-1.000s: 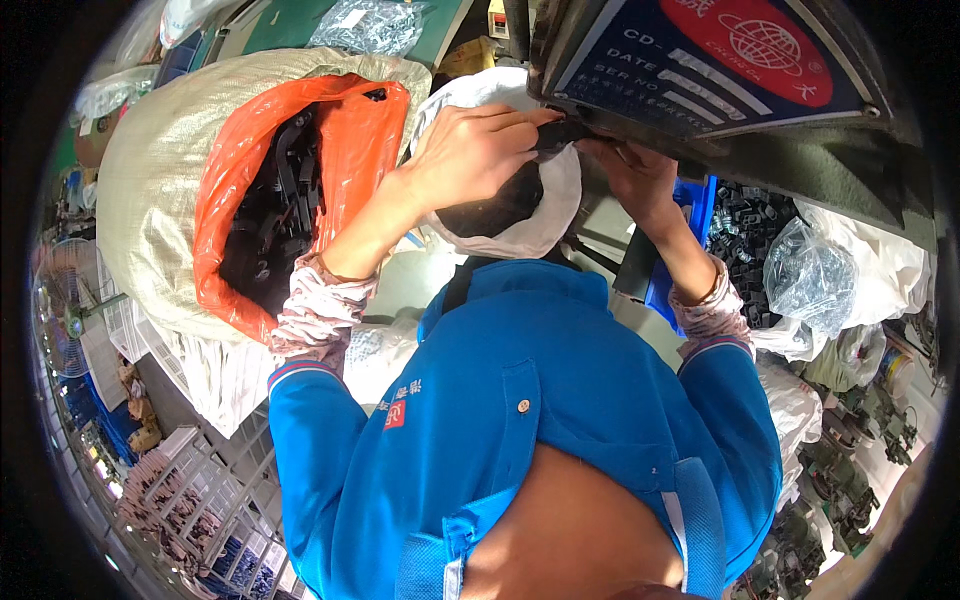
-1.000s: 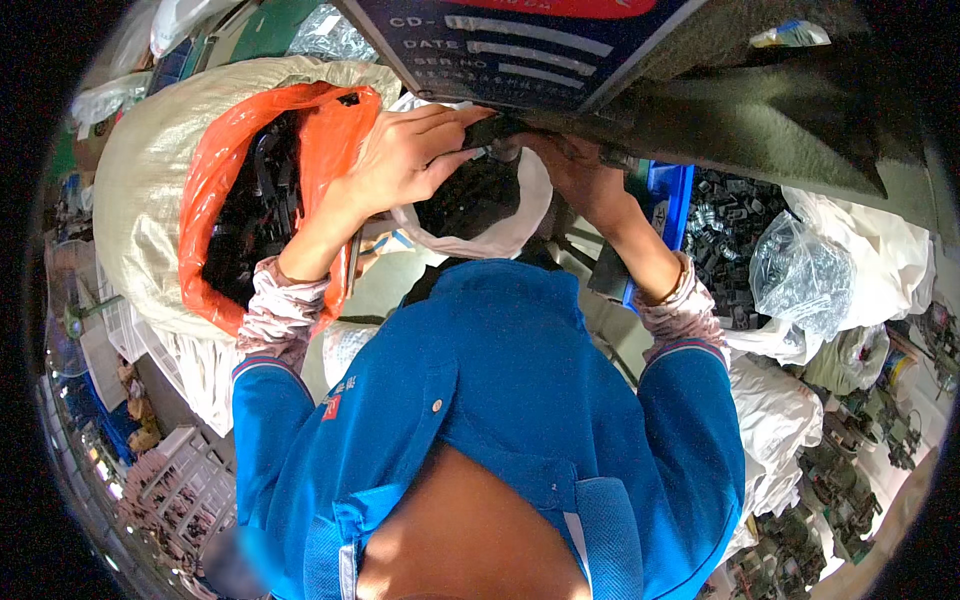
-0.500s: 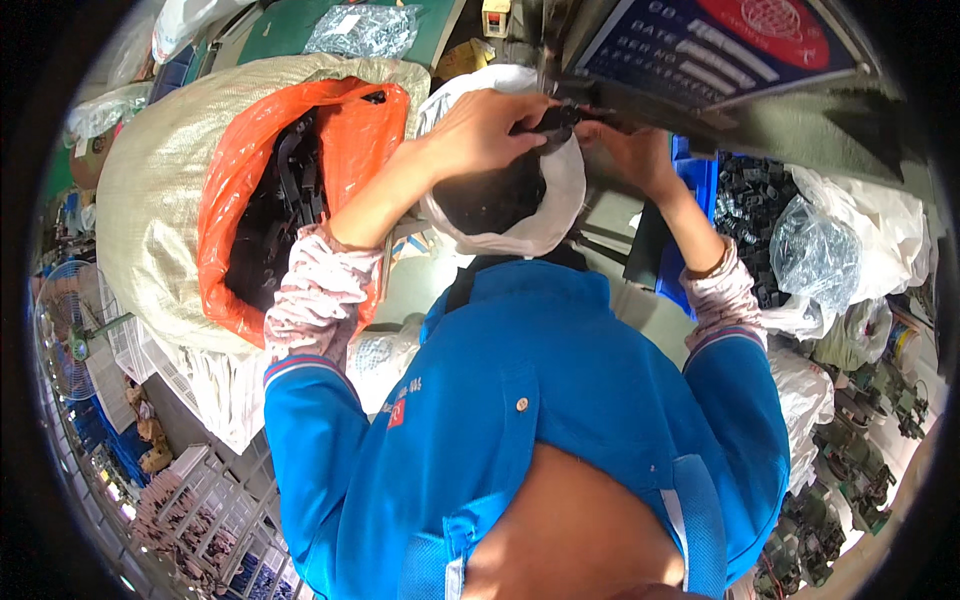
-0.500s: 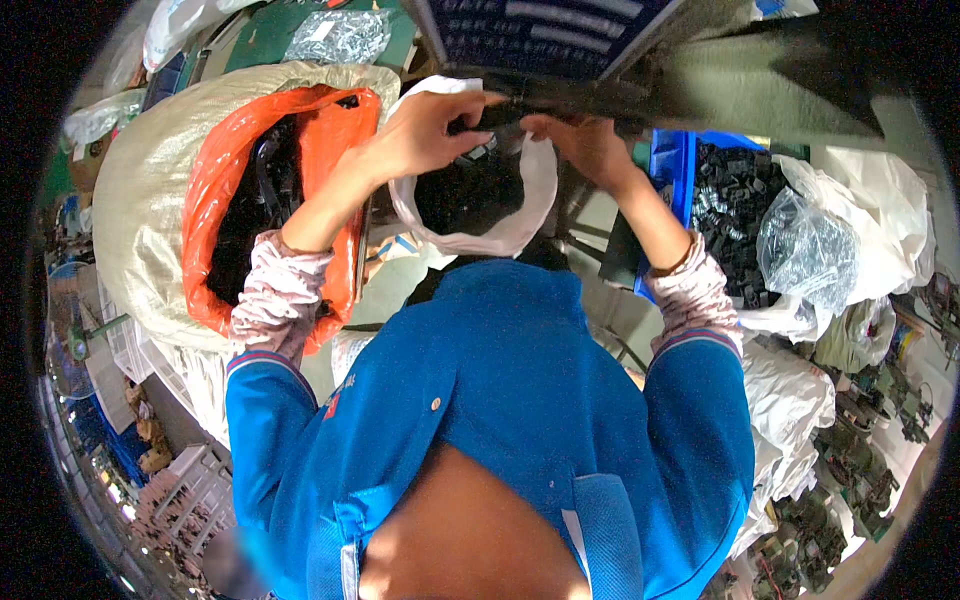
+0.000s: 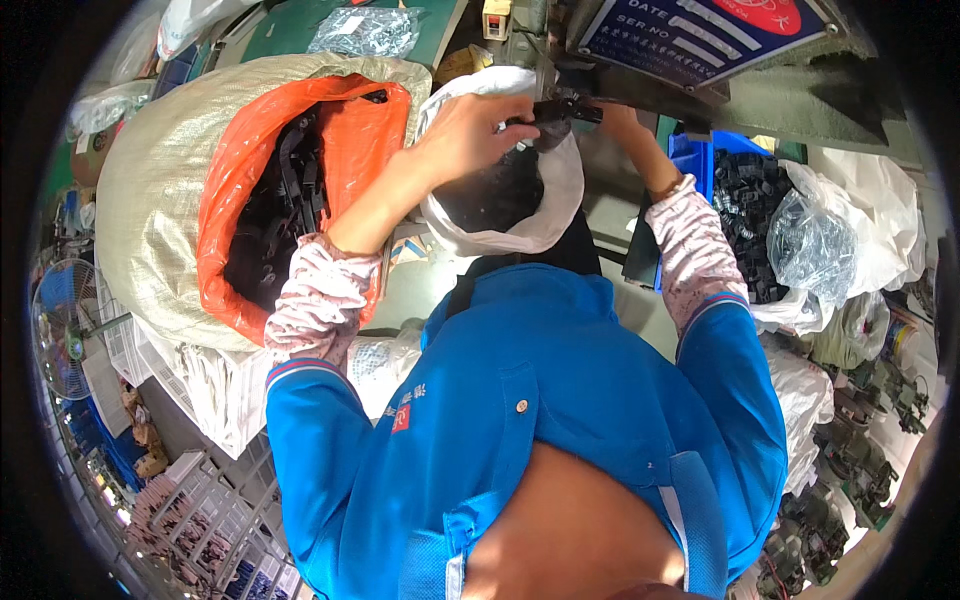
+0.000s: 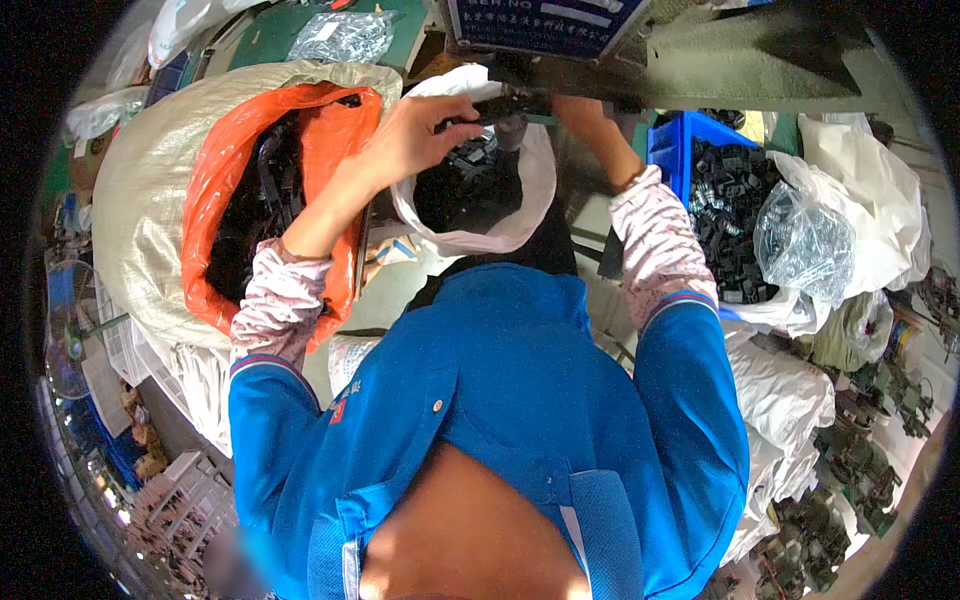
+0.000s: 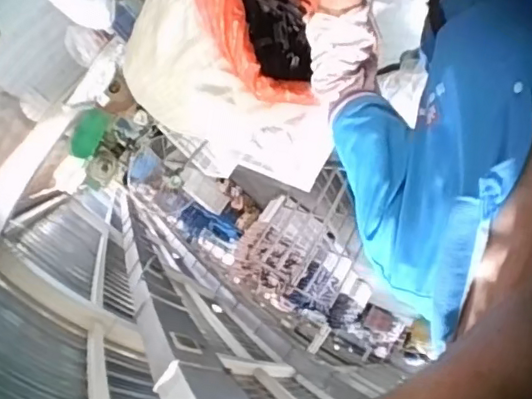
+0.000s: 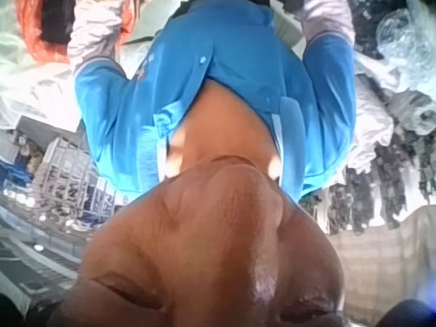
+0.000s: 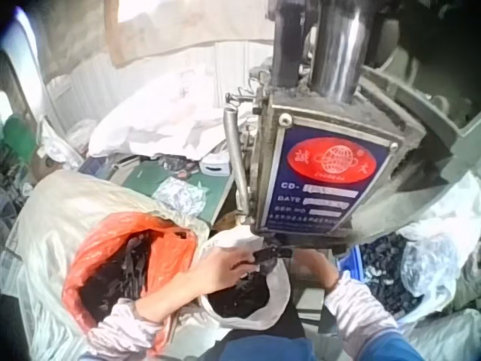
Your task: The person repeatedly picks small black plastic parts from a blue bin and a large sack, then uses a handheld tool to press or snap components together. The assembled parts are placed into a white sack. The person occasionally refills the blue bin from the sack and continues the assembly cycle.
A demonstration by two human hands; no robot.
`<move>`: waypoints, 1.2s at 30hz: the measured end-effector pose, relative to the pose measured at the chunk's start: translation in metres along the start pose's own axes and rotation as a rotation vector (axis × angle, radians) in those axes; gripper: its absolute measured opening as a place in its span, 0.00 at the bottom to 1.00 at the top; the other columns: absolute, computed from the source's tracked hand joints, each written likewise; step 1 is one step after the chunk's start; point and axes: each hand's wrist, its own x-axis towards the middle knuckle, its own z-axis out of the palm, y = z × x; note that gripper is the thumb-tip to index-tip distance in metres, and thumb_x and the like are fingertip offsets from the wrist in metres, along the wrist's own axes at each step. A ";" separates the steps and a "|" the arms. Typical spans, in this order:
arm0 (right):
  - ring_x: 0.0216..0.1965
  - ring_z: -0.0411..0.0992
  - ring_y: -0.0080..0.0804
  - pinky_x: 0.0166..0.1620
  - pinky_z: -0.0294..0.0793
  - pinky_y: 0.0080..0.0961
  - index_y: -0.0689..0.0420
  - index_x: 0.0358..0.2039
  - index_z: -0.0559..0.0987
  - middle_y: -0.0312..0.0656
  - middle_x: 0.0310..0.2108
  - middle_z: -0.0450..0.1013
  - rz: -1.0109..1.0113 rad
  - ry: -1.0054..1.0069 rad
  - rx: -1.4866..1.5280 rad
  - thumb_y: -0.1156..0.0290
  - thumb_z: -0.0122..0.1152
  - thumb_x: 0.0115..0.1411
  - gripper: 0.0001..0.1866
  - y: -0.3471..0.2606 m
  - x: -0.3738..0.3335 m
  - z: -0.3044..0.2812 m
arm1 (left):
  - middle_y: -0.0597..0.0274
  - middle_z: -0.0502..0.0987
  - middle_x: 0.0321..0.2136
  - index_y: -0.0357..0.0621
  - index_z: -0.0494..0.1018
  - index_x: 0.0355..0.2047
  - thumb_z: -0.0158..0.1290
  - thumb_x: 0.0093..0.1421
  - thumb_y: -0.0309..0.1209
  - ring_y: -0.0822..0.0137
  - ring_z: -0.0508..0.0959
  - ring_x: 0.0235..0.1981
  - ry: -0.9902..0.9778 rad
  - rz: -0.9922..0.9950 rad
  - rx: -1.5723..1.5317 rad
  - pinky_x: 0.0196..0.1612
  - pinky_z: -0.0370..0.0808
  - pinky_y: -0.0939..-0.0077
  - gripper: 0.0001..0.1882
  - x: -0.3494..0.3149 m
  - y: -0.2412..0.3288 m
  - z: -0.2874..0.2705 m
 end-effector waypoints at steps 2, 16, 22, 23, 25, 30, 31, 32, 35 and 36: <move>0.55 0.63 0.52 0.57 0.61 0.45 0.50 0.55 0.69 0.50 0.55 0.65 0.026 -0.183 0.028 0.68 0.48 0.60 0.21 -0.009 0.008 -0.004 | 0.53 0.77 0.27 0.45 0.72 0.37 0.55 0.55 0.35 0.48 0.76 0.29 0.006 -0.010 0.032 0.32 0.73 0.62 0.11 -0.006 0.006 -0.002; 0.54 0.64 0.48 0.56 0.63 0.41 0.51 0.50 0.74 0.48 0.54 0.66 0.028 0.027 -0.083 0.64 0.59 0.53 0.22 0.064 0.009 0.081 | 0.58 0.76 0.28 0.48 0.72 0.34 0.57 0.54 0.36 0.54 0.76 0.26 0.198 0.210 0.160 0.27 0.73 0.65 0.10 -0.008 0.005 0.010; 0.31 0.78 0.36 0.37 0.76 0.31 0.59 0.42 0.78 0.43 0.31 0.78 0.073 0.336 0.113 0.65 0.56 0.55 0.16 0.023 0.007 0.053 | 0.53 0.75 0.35 0.46 0.72 0.43 0.59 0.51 0.36 0.53 0.77 0.34 0.384 0.171 0.422 0.36 0.74 0.64 0.19 -0.078 -0.024 0.010; 0.30 0.78 0.34 0.35 0.77 0.29 0.61 0.41 0.78 0.43 0.30 0.78 0.220 0.279 0.332 0.66 0.57 0.55 0.15 0.017 0.003 0.041 | 0.51 0.75 0.38 0.46 0.71 0.44 0.58 0.52 0.36 0.53 0.77 0.36 0.446 -0.050 0.302 0.36 0.75 0.63 0.19 -0.099 -0.050 0.011; 0.28 0.77 0.31 0.32 0.77 0.26 0.64 0.39 0.79 0.44 0.29 0.77 0.456 0.217 0.755 0.69 0.58 0.56 0.13 0.021 -0.004 0.033 | 0.44 0.75 0.42 0.43 0.69 0.47 0.55 0.54 0.34 0.51 0.77 0.42 0.477 -0.677 0.140 0.41 0.74 0.61 0.20 -0.126 -0.051 -0.025; 0.30 0.75 0.27 0.32 0.77 0.21 0.67 0.38 0.78 0.41 0.30 0.76 0.589 0.122 1.299 0.73 0.62 0.55 0.12 0.006 -0.026 -0.001 | 0.46 0.71 0.45 0.41 0.59 0.50 0.58 0.52 0.35 0.44 0.74 0.44 0.634 -1.084 0.637 0.45 0.72 0.54 0.29 -0.208 -0.149 -0.064; 0.28 0.74 0.27 0.31 0.76 0.21 0.67 0.34 0.78 0.41 0.29 0.76 0.608 0.123 1.353 0.72 0.63 0.55 0.11 -0.012 -0.028 -0.017 | 0.44 0.72 0.45 0.39 0.61 0.48 0.59 0.51 0.34 0.45 0.74 0.44 0.583 -1.113 0.606 0.45 0.72 0.55 0.28 -0.217 -0.156 -0.063; 0.26 0.73 0.26 0.29 0.75 0.21 0.67 0.31 0.78 0.41 0.28 0.76 0.626 0.129 1.408 0.71 0.64 0.54 0.10 -0.030 -0.030 -0.035 | 0.43 0.72 0.45 0.36 0.64 0.47 0.59 0.50 0.33 0.46 0.74 0.45 0.529 -1.136 0.576 0.46 0.71 0.57 0.26 -0.224 -0.164 -0.061; 0.26 0.72 0.25 0.32 0.74 0.20 0.65 0.32 0.79 0.40 0.28 0.76 0.490 0.061 1.698 0.71 0.63 0.56 0.10 -0.062 -0.038 -0.078 | 0.43 0.72 0.45 0.38 0.67 0.47 0.60 0.49 0.31 0.47 0.76 0.41 0.648 -1.076 0.578 0.44 0.73 0.59 0.25 -0.247 -0.190 -0.051; 0.27 0.72 0.25 0.32 0.73 0.20 0.65 0.32 0.79 0.40 0.28 0.76 0.480 0.058 1.723 0.71 0.63 0.56 0.09 -0.067 -0.042 -0.084 | 0.46 0.71 0.44 0.40 0.67 0.48 0.59 0.51 0.29 0.50 0.78 0.38 0.680 -1.006 0.634 0.42 0.75 0.60 0.23 -0.244 -0.186 -0.048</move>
